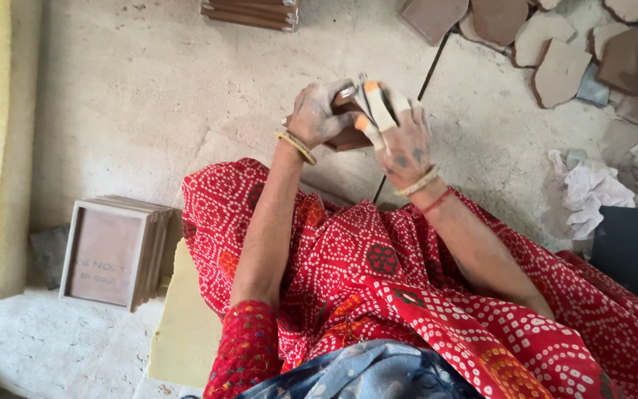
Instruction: The person sits on the floor and sands the edges and surfaces of small rectangular wooden frames using a sanding block. They handle each frame one at a time, turning it over to sand multiple sides, then place the finished frame aside and pick up the next one.
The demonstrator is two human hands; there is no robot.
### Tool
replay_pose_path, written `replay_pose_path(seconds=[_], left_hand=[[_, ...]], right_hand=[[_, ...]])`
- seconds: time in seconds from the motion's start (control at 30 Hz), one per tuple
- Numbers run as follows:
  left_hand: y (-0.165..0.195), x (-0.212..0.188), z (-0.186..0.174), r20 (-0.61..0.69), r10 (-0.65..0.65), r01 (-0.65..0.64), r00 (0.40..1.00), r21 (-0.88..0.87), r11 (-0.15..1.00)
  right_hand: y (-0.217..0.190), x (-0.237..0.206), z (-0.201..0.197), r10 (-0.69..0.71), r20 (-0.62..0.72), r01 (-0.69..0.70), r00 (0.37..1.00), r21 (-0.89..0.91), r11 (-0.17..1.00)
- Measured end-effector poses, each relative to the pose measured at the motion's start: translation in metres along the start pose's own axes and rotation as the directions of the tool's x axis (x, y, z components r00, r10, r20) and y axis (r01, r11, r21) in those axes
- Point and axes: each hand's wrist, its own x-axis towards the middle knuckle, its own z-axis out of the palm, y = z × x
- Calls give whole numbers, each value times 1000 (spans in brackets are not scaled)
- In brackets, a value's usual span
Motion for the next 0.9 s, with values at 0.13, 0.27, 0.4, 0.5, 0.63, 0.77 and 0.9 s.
replay_pose_path(seconds=[0.13,0.27,0.4,0.5,0.63,0.77,0.9], left_hand=[[-3,-2,4,-67,-37,36,997,-25,999],[-15,-2,-3,-69,50,-56,996,-94,994],[-24,4,3,-70,105,-110,992,-70,991],[-28,6,14,-68,31,-31,997,2,1000],[-38,2,12,-76,212,-221,974,-143,965],[-52,6,11,-87,79,-97,993,-222,970],[-68,1,33,-197,164,-189,967,-117,975]], right_hand=[[-1,20,-6,-81,73,79,994,34,996],[-2,22,-19,-144,90,140,985,47,989],[-6,21,-19,-139,44,136,989,62,989],[-6,26,-12,-115,108,111,988,41,993],[-1,25,-9,-182,92,179,979,42,983],[5,17,-8,-217,44,217,975,11,976],[6,19,6,-118,156,117,981,15,993]])
